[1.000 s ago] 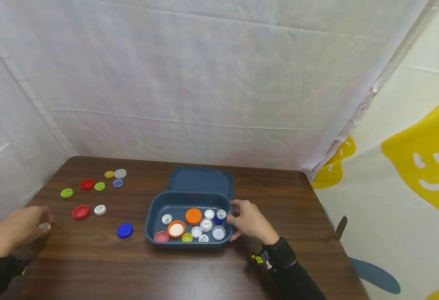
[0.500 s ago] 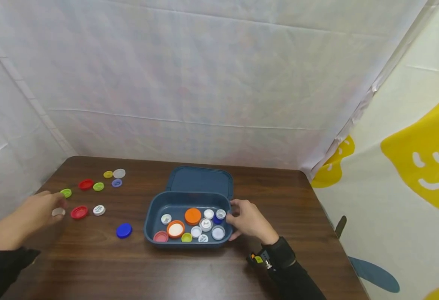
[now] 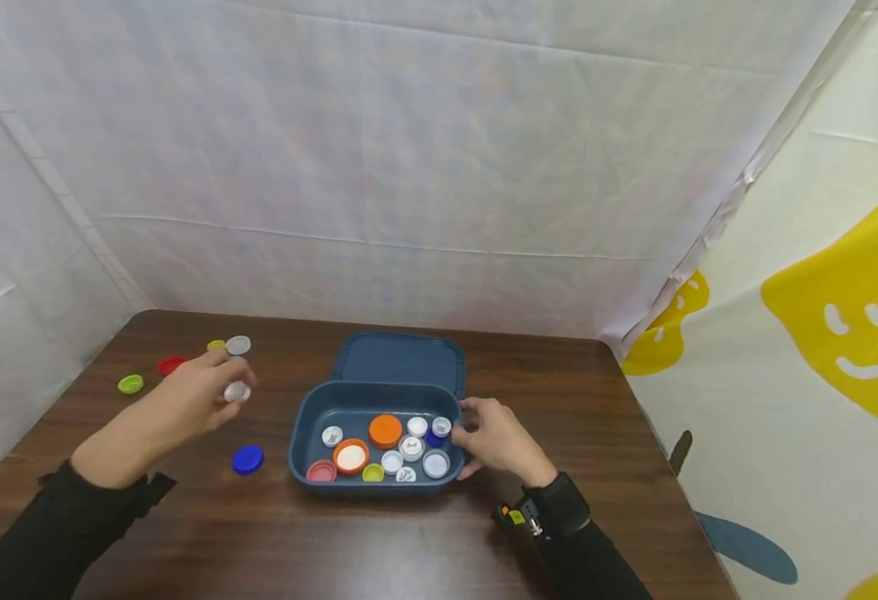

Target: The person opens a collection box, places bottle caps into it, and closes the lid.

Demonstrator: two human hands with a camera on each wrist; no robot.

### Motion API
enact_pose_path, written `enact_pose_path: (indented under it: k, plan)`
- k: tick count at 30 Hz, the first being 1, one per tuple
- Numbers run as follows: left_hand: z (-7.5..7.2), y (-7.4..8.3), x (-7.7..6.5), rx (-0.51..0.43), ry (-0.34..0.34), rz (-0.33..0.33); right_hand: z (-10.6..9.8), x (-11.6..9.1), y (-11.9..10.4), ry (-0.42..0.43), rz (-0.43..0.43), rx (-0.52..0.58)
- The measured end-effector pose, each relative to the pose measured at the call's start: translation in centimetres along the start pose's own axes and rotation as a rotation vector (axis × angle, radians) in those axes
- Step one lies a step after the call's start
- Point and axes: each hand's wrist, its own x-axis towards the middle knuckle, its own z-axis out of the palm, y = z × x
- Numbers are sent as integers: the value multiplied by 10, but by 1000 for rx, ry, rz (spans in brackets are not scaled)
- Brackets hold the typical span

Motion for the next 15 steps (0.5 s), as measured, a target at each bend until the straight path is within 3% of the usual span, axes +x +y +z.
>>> enact_pose_path:
  k: [8, 15]
  plan:
    - [17, 63, 29, -94, -78, 68, 0, 1, 1, -1, -9, -7]
    - [35, 87, 36, -161, -191, 67, 0, 0, 1, 5, -6, -12]
